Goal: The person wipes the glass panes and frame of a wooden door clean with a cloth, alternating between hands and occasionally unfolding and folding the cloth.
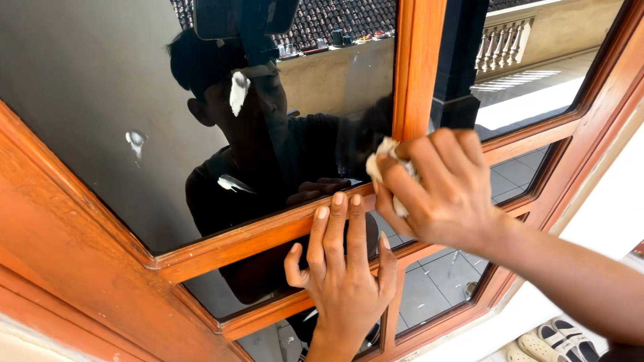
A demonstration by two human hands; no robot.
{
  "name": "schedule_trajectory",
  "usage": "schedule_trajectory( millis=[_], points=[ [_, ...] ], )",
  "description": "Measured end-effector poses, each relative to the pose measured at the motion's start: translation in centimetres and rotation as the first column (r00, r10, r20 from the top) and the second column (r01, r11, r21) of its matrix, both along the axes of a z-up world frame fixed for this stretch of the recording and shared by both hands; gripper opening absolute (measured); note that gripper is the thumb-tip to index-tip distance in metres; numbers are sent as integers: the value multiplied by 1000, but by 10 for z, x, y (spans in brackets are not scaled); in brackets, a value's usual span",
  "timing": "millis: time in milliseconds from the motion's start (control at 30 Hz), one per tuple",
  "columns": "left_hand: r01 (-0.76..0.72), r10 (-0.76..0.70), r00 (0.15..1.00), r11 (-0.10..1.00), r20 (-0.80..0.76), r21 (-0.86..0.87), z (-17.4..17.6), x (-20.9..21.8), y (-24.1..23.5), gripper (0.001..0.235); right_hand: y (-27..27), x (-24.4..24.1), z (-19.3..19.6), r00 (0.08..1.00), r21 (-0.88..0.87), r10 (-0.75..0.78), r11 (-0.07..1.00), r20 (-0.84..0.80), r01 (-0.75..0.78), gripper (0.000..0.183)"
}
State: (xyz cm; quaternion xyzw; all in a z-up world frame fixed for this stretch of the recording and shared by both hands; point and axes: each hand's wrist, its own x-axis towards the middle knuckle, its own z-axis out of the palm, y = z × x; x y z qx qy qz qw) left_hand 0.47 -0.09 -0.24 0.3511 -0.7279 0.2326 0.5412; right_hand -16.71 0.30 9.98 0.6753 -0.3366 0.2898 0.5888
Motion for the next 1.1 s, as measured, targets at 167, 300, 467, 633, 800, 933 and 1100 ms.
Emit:
schedule_trajectory(
  millis=[167,300,467,633,800,933,1100],
  points=[
    [0,-1,1000,998,12,62,7,1,13,61,32,11,-6,940,268,205,922,273,-280,18],
    [14,-18,999,993,30,118,15,3,26,64,48,-5,-50,718,292,320,755,618,-588,18],
    [175,-162,983,972,-92,160,7,-1,45,54,44,-26,-136,-184,-210,150,187,972,-960,23],
    [242,-188,950,947,-248,212,-32,-34,75,35,43,-32,-184,-593,-596,-81,-212,801,-775,31],
    [445,-344,882,831,-322,333,-32,-58,86,44,51,-26,-210,-695,-722,-220,-76,685,-688,42],
    [405,-267,889,837,-372,368,-42,-72,78,28,50,-33,-233,-638,-714,-335,-200,693,-670,29],
    [479,-148,833,675,-534,561,-60,-80,69,22,52,-43,-236,-604,-715,-495,-51,625,-697,45]
  ],
)
